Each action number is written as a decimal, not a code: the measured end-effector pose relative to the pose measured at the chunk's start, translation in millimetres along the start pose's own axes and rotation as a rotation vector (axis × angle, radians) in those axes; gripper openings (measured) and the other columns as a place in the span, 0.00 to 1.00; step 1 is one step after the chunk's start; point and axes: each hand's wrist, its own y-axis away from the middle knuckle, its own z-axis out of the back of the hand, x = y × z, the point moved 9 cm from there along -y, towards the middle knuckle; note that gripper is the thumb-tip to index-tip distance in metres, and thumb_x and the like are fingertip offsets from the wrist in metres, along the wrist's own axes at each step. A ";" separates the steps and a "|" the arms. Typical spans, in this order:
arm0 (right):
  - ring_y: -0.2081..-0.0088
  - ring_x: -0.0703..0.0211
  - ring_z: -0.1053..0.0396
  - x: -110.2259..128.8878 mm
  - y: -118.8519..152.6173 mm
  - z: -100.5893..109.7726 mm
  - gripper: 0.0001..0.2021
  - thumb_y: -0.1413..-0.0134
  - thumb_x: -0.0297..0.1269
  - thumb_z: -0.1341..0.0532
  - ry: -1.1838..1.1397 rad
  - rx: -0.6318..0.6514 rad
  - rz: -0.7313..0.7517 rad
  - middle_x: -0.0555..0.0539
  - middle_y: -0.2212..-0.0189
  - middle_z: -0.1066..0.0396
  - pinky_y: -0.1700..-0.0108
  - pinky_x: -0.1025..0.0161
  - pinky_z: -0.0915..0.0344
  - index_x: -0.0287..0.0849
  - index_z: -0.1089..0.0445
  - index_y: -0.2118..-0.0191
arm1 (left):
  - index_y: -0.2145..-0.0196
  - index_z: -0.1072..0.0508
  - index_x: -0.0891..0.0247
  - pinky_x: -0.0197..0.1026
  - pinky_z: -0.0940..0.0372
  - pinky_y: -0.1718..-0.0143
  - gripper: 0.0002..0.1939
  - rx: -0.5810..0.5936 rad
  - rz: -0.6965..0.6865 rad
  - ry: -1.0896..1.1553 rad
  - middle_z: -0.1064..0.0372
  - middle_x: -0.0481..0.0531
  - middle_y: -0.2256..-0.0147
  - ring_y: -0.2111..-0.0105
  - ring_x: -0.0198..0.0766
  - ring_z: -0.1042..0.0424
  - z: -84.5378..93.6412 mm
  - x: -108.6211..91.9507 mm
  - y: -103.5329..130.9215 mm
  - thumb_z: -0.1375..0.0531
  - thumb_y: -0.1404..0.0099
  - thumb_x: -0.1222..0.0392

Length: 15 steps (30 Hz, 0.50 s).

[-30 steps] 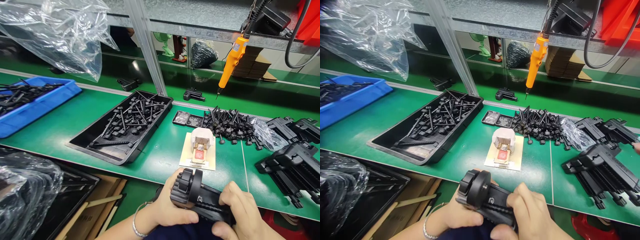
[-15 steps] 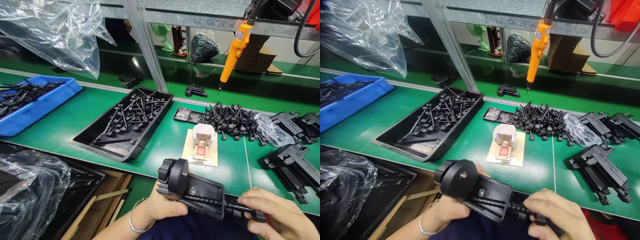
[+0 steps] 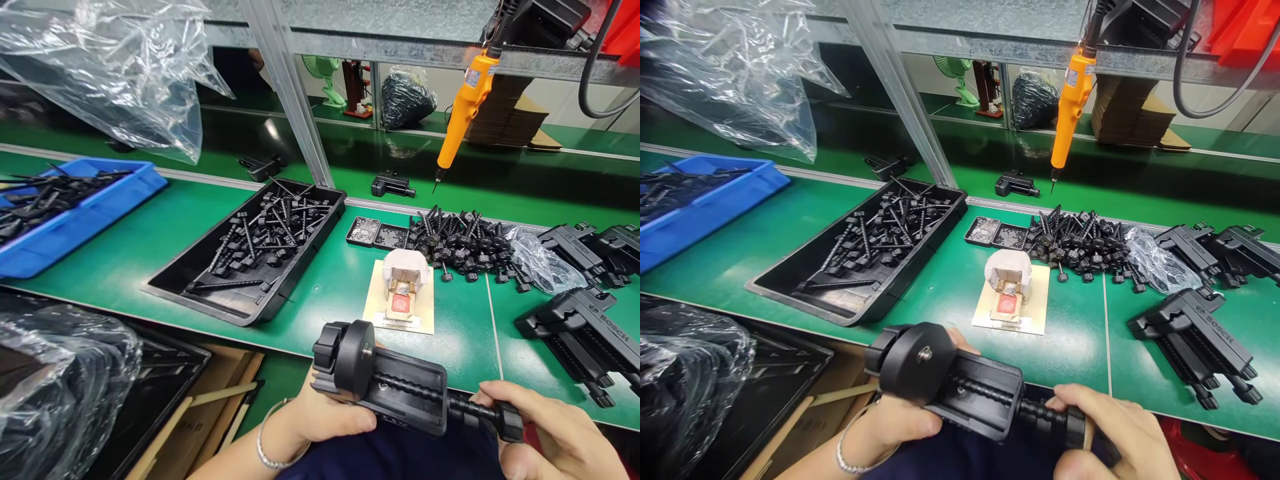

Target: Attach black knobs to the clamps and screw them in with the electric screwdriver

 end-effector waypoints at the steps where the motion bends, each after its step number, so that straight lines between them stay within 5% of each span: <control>1: 0.71 0.54 0.21 -1.2 -0.9 -1.0 0.22 0.41 0.56 0.37 -0.007 0.003 -0.010 0.46 0.65 0.20 0.66 0.69 0.23 0.49 0.26 0.47 | 0.58 0.22 0.64 0.43 0.26 0.71 0.27 -0.003 -0.001 -0.010 0.27 0.56 0.66 0.70 0.47 0.25 0.5 0.0 0.5 0.27 0.52 0.46; 9: 0.61 0.56 0.22 30.3 -10.2 -14.6 0.17 0.34 0.29 0.41 0.002 0.044 0.242 0.46 0.56 0.22 0.58 0.66 0.24 0.50 0.31 0.42 | 0.60 0.24 0.62 0.42 0.26 0.67 0.27 0.011 -0.059 -0.026 0.27 0.54 0.66 0.69 0.44 0.26 -3.8 -2.8 0.1 0.27 0.53 0.45; 13: 0.70 0.57 0.26 20.1 -14.1 -7.7 0.25 0.36 0.48 0.38 -0.043 -0.073 0.069 0.40 0.56 0.26 0.68 0.64 0.25 0.44 0.36 0.38 | 0.59 0.23 0.62 0.40 0.26 0.71 0.25 -0.023 0.033 -0.039 0.26 0.55 0.66 0.69 0.46 0.26 3.5 9.1 2.1 0.27 0.53 0.49; 15: 0.74 0.59 0.30 14.5 -15.5 -7.6 0.23 0.34 0.54 0.43 -0.042 -0.082 -0.027 0.42 0.63 0.28 0.73 0.65 0.29 0.43 0.32 0.44 | 0.59 0.22 0.60 0.42 0.25 0.70 0.25 -0.061 0.063 -0.058 0.25 0.55 0.65 0.69 0.47 0.25 10.6 15.8 4.7 0.26 0.55 0.53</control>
